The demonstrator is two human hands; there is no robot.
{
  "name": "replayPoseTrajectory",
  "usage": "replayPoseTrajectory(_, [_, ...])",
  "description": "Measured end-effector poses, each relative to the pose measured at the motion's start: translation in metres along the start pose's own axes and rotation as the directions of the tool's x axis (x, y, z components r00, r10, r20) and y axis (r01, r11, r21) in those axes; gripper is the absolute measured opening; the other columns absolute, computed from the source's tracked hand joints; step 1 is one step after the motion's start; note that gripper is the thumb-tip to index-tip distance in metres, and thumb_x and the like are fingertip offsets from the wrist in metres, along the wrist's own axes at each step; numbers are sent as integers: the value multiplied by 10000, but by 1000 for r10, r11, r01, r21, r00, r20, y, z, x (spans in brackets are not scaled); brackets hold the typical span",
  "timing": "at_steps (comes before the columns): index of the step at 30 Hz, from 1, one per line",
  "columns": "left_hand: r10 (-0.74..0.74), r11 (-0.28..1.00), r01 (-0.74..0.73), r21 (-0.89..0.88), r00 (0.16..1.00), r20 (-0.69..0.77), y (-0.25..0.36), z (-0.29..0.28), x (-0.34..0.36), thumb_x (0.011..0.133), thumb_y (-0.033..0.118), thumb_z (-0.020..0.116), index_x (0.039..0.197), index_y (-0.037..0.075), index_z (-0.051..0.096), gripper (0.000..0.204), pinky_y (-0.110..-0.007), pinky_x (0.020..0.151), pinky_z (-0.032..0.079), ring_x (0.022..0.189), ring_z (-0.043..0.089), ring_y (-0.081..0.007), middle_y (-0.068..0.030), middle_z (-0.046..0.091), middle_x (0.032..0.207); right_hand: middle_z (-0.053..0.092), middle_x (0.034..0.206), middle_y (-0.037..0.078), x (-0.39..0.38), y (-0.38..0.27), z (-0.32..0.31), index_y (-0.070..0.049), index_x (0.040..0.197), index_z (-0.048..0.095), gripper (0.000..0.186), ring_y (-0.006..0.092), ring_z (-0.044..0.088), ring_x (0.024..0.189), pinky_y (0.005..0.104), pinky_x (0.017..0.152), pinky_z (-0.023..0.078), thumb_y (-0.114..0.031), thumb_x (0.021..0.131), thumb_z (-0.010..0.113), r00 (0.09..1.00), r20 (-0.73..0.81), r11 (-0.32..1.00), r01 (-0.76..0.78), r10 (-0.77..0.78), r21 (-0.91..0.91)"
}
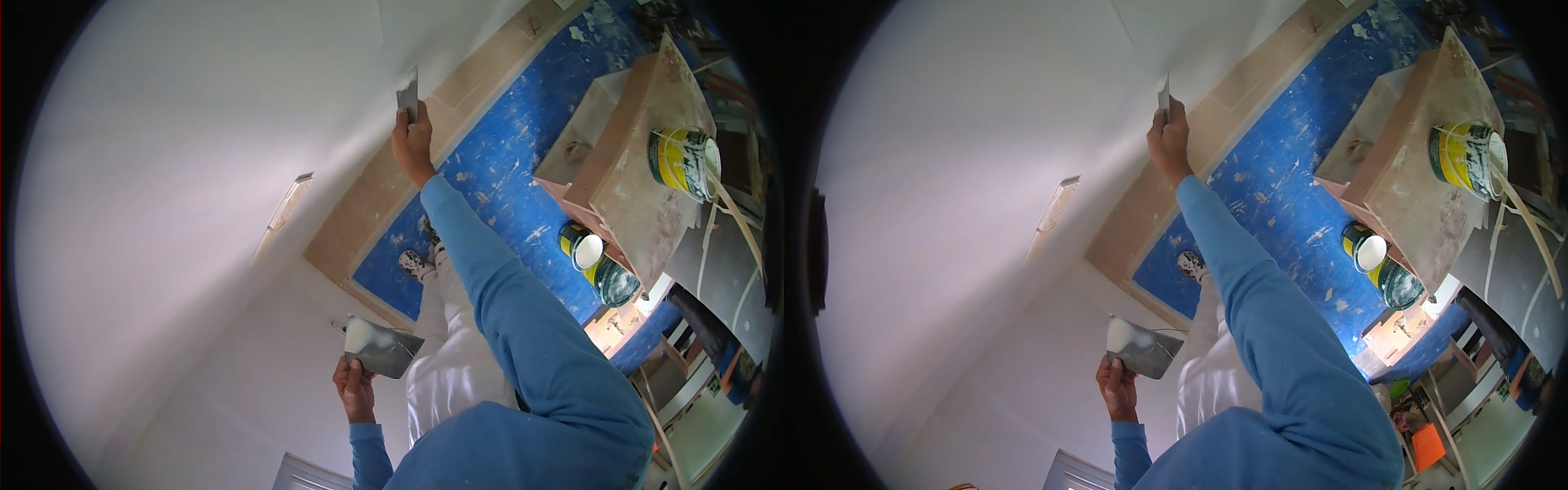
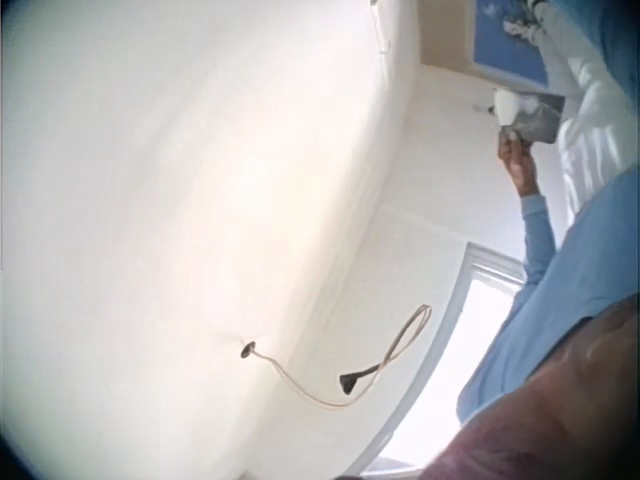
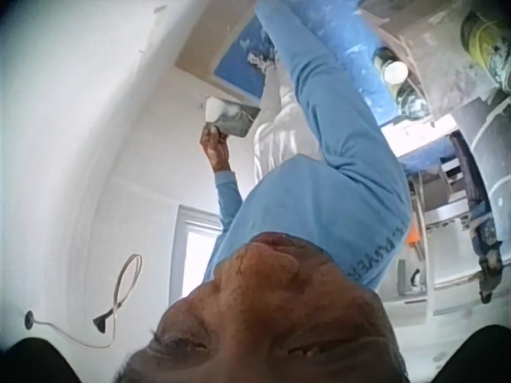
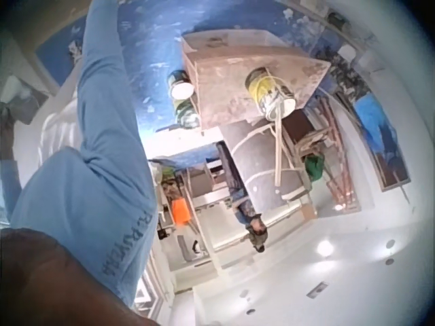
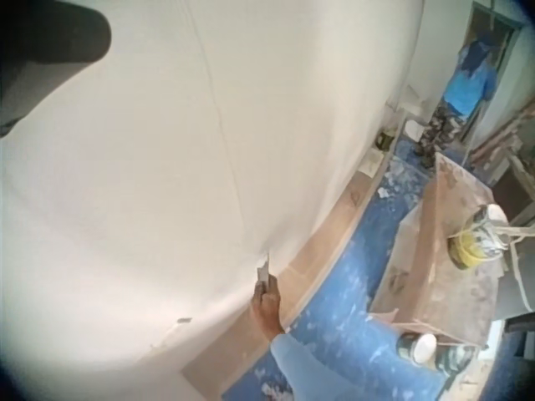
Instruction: The person applies plaster to a ceiling using two spatulas, taking plaster from a bucket and smoothing it over cracks and holes.
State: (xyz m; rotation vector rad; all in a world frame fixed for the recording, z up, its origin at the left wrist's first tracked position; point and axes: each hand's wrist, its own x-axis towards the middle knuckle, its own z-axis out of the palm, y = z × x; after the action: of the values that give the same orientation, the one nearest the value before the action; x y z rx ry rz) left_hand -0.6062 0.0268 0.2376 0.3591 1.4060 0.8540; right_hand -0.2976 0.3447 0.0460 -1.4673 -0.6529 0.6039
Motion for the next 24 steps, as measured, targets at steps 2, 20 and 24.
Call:
replayPoseTrajectory(2, [2, 1000, -2, -5, 1000, 20, -3, -6, 0, 960, 142, 579, 1142, -1, 616, 234, -311, 694, 555, 811, 658, -161, -76, 684, 976, 591, 1053, 237, 10, 4, 17, 77, 1272, 490, 348, 346, 591, 993, 438, 856, 482, -50, 948, 497, 993, -100, 994, 51, -62, -101])
replayPoseTrajectory(20, [52, 997, -54, -51, 998, -40, -6, 17, 3, 931, 133, 619, 1084, -1, 635, 204, -334, 701, 564, 816, 648, -168, -69, 676, 951, 677, 919, 118, 12, 70, -62, 1, 976, 641, 188, 258, 691, 806, 387, 659, 583, -8, 788, 656, 680, 295, 554, -724, 671, 411])
replayPoseTrajectory(24, [24, 999, -26, -29, 997, -74, -11, 25, 4, 933, 139, 619, 1073, 7, 641, 193, -314, 701, 536, 801, 636, -160, -61, 675, 950, 670, 966, 121, 50, 72, -51, -1, 1027, 627, 233, 269, 688, 866, 389, 713, 588, 31, 797, 637, 689, 339, 451, -695, 640, 560])
